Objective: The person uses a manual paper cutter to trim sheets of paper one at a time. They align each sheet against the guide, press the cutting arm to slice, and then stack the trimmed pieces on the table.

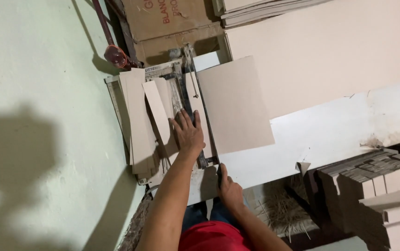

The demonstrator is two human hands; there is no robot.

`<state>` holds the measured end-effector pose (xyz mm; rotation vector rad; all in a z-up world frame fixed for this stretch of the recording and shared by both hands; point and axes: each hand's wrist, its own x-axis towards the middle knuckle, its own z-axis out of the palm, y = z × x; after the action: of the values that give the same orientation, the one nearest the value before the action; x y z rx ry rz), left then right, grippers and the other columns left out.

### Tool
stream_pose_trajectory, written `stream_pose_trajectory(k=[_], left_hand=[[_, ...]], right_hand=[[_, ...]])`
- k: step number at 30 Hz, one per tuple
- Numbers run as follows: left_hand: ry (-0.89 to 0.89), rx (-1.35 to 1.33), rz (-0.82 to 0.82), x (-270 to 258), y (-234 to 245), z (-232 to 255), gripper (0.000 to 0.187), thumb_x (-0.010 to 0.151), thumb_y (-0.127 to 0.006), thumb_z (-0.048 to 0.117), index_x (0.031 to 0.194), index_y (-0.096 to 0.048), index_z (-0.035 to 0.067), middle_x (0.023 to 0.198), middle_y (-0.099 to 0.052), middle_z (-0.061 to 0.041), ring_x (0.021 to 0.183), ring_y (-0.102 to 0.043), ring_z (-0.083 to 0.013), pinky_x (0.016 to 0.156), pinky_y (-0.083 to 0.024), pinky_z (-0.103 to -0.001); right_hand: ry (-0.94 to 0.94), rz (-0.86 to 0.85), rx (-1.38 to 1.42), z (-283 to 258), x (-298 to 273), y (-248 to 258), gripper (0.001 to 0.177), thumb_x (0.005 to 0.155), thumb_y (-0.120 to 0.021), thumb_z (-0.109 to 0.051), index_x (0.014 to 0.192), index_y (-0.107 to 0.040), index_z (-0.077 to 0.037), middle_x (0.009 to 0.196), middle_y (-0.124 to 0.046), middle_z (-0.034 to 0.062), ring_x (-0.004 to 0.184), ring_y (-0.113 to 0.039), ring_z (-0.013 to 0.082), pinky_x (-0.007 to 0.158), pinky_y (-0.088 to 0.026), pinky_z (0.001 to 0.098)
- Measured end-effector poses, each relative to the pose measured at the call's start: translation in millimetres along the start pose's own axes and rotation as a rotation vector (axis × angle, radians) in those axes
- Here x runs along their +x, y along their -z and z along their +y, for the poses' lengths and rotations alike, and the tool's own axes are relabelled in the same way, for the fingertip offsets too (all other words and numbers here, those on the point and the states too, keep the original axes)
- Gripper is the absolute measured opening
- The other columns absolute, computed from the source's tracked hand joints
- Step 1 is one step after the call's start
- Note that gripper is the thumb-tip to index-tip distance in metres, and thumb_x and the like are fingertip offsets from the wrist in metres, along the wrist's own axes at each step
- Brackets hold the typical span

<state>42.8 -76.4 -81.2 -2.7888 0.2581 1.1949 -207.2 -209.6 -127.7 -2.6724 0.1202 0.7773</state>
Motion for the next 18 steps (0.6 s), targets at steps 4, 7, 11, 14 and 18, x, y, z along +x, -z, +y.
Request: stream_pose_trajectory(k=[4, 7, 11, 14, 18], left_hand=[[0.004, 0.025, 0.026, 4.0, 2.7, 0.9, 0.138, 0.073, -0.089, 0.050, 0.164, 0.007, 0.010, 0.166, 0.005, -0.037, 0.154, 0.006, -0.0526, 0.115, 0.006, -0.075], [0.010, 0.066, -0.044, -20.9, 16.5, -1.7, 0.140, 0.075, -0.079, 0.069, 0.165, 0.014, 0.016, 0.165, 0.025, -0.032, 0.151, 0.024, -0.0494, 0.115, 0.015, -0.070], [-0.348, -0.478, 0.015, -30.9, -6.2, -1.5, 0.068, 0.096, -0.061, 0.012, 0.152, -0.022, 0.018, 0.157, -0.021, -0.016, 0.142, -0.019, -0.0314, 0.119, -0.021, -0.050], [-0.602, -0.536, 0.275, -6.2, -76.6, -4.0, 0.009, 0.099, -0.056, 0.016, 0.102, -0.048, 0.011, 0.105, -0.059, -0.007, 0.098, -0.055, -0.0222, 0.091, -0.044, -0.035], [-0.905, 0.207, 0.594, -46.3, -92.5, -24.7, 0.015, 0.078, -0.077, 0.013, 0.069, -0.070, 0.022, 0.070, -0.065, -0.001, 0.068, -0.059, -0.0227, 0.066, -0.048, -0.042]], right_hand=[[0.027, -0.044, 0.098, -7.3, -2.9, 34.3, 0.082, 0.101, -0.061, -0.026, 0.163, -0.008, -0.014, 0.089, -0.068, 0.0167, 0.060, -0.067, 0.0301, 0.052, -0.057, 0.0401], [-0.057, -0.125, 0.266, -50.8, -21.6, 131.4, 0.094, 0.095, -0.069, -0.034, 0.162, -0.004, -0.019, 0.085, -0.076, 0.0163, 0.063, -0.072, 0.0354, 0.054, -0.060, 0.0451], [-0.250, -0.385, 0.523, -83.6, -38.6, 264.3, 0.084, 0.087, -0.048, -0.067, 0.159, -0.024, -0.032, 0.052, -0.051, 0.0024, 0.049, -0.052, 0.0179, 0.055, -0.041, 0.0324], [-0.368, -0.242, 0.770, -13.5, 16.0, 205.9, 0.056, 0.092, -0.052, -0.059, 0.138, -0.053, -0.026, 0.069, -0.066, 0.0117, 0.061, -0.066, 0.0255, 0.059, -0.051, 0.0368], [-0.755, -0.042, 1.358, 34.7, 48.1, 161.1, 0.103, 0.089, -0.072, -0.058, 0.162, -0.017, -0.010, 0.156, -0.031, 0.0371, 0.123, -0.054, 0.0600, 0.103, -0.045, 0.0701]])
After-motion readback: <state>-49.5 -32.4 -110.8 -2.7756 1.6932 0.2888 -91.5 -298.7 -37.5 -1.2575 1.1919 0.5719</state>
